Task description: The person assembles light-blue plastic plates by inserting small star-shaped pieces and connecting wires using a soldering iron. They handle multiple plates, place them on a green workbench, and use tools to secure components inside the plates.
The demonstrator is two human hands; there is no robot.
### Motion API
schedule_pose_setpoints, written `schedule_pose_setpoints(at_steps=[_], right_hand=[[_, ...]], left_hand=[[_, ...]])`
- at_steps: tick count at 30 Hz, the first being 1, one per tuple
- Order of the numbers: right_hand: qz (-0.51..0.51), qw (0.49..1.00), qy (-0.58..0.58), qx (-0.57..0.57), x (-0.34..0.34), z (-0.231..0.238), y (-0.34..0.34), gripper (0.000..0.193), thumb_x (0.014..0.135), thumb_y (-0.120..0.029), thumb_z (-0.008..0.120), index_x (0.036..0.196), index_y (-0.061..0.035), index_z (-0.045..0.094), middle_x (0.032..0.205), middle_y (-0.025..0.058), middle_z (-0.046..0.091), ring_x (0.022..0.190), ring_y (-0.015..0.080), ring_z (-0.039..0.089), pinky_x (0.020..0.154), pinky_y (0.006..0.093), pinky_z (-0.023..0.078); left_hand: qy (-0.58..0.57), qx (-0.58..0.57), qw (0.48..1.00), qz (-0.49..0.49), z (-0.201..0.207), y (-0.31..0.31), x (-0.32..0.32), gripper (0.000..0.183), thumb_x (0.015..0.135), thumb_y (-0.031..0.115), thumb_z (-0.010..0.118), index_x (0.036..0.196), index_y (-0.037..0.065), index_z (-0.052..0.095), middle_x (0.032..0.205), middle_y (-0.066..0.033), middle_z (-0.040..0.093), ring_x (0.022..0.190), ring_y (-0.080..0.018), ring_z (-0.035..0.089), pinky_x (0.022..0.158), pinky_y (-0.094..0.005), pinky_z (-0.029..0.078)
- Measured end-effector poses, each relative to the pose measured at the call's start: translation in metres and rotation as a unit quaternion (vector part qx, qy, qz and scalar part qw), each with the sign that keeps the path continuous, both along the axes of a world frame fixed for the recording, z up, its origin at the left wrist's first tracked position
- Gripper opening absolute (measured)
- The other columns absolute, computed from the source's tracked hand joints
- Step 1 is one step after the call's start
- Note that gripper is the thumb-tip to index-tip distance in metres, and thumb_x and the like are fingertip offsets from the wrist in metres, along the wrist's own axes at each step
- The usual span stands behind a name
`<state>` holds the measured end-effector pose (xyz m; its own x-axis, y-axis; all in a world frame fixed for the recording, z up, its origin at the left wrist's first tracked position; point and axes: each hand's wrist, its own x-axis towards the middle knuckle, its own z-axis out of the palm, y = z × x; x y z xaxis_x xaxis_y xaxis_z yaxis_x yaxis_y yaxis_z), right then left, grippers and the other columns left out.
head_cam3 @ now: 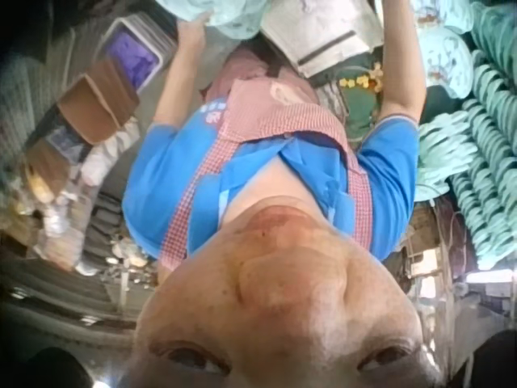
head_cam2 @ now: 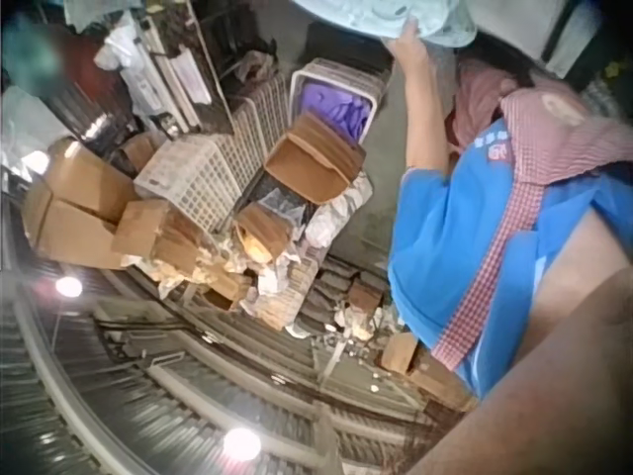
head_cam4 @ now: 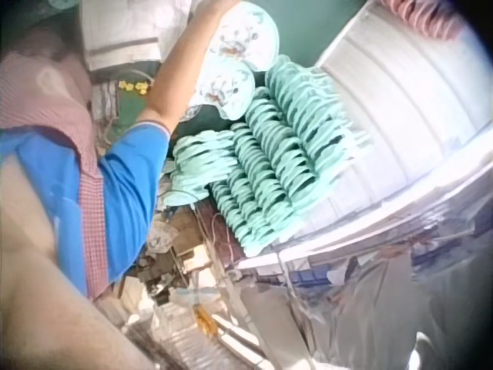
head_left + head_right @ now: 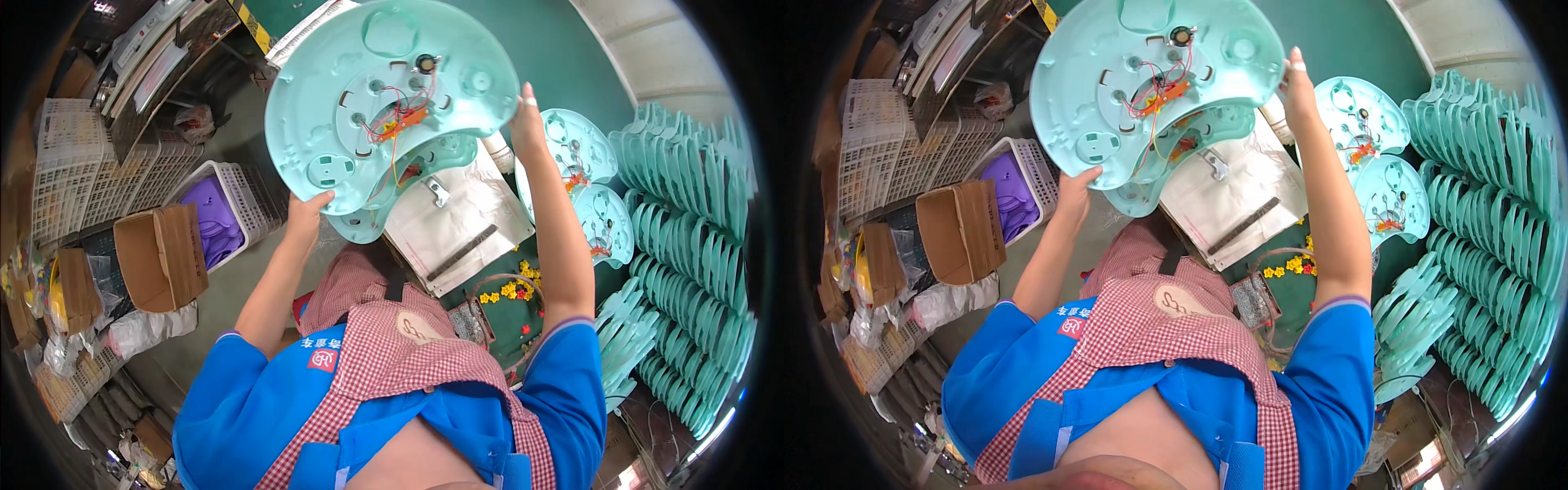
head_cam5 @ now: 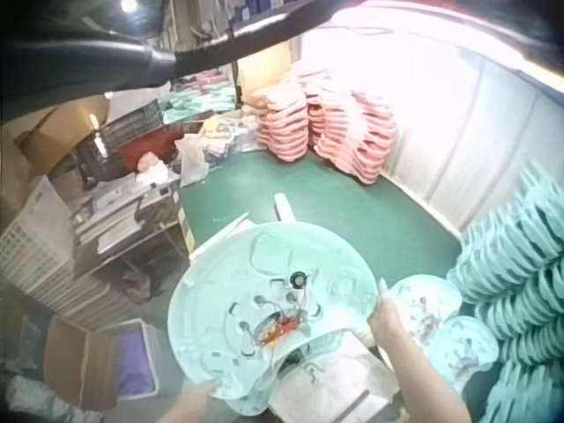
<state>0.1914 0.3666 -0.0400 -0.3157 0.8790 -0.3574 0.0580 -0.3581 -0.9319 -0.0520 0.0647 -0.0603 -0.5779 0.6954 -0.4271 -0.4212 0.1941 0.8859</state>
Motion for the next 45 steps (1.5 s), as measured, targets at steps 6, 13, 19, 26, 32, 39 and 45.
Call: schedule_pose_setpoints(at_steps=[6,13,19,26,32,39,45], right_hand=[[0.018,1.0,-0.012,0.002,-0.052,-0.076,0.045,0.075,0.097,-0.058,0.039,0.143,0.0015,0.038,0.144,0.0149,0.043,0.132,0.0235,0.039,0.113,0.0348,0.025],[0.028,0.999,0.011,0.011,-0.038,-0.023,0.003,0.073,0.099,-0.058,0.031,0.144,-0.0019,0.038,0.142,0.0142,0.046,0.134,0.0258,0.039,0.111,0.0378,0.028],[0.041,0.978,0.079,-0.19,-0.025,-0.109,0.004,0.059,0.099,-0.05,0.043,0.131,-0.0005,0.054,0.119,0.0127,0.062,0.106,0.0222,0.06,0.095,0.0356,0.047],[0.317,0.945,-0.08,0.006,0.028,-0.189,0.017,0.045,0.097,-0.034,0.056,0.129,-0.002,0.054,0.114,0.0112,0.065,0.097,0.0203,0.064,0.084,0.0346,0.053],[-0.052,0.95,0.234,-0.202,0.036,-0.025,-0.077,0.041,0.1,-0.025,0.047,0.134,-0.0043,0.05,0.126,0.0099,0.058,0.108,0.0199,0.06,0.092,0.0351,0.051],[0.07,0.963,0.086,-0.247,0.086,0.026,-0.106,0.043,0.099,-0.025,0.048,0.136,-0.003,0.045,0.125,0.0094,0.058,0.106,0.0198,0.061,0.086,0.0333,0.053],[-0.277,0.889,0.339,-0.132,0.046,0.017,-0.098,0.042,0.099,-0.025,0.048,0.134,-0.0025,0.046,0.121,0.0087,0.06,0.101,0.0198,0.063,0.08,0.0326,0.055]], left_hand=[[-0.166,0.072,0.983,0.032,-0.024,0.026,-0.011,0.062,0.074,-0.008,0.058,0.133,0.0,0.044,0.124,-0.0107,0.057,0.116,-0.0256,0.055,0.1,-0.0399,0.045],[-0.161,-0.013,0.985,0.061,0.015,-0.019,-0.008,0.065,0.072,-0.009,0.057,0.135,-0.002,0.042,0.127,-0.0133,0.056,0.118,-0.0277,0.055,0.103,-0.0414,0.044],[-0.113,-0.071,0.991,0.007,-0.079,-0.08,0.009,0.053,0.075,-0.005,0.062,0.127,-0.002,0.05,0.119,-0.0106,0.061,0.113,-0.0259,0.057,0.099,-0.0393,0.046],[-0.228,-0.063,0.971,0.042,-0.042,-0.067,-0.012,0.061,0.072,-0.007,0.061,0.131,0.002,0.048,0.124,-0.0111,0.059,0.115,-0.0278,0.057,0.099,-0.0411,0.046],[-0.159,-0.06,0.972,-0.159,0.014,-0.033,-0.112,0.059,0.068,-0.001,0.063,0.126,-0.002,0.052,0.118,-0.0121,0.063,0.111,-0.028,0.06,0.099,-0.0405,0.047],[-0.145,-0.103,0.87,-0.461,0.064,0.156,-0.159,0.072,0.063,0.01,0.066,0.132,-0.002,0.05,0.122,-0.013,0.061,0.111,-0.0269,0.058,0.1,-0.0387,0.044],[-0.019,0.023,0.875,-0.483,0.074,0.341,-0.137,0.067,0.095,0.046,0.051,0.143,0.002,0.037,0.142,-0.0116,0.047,0.13,-0.0238,0.046,0.11,-0.0362,0.033]])
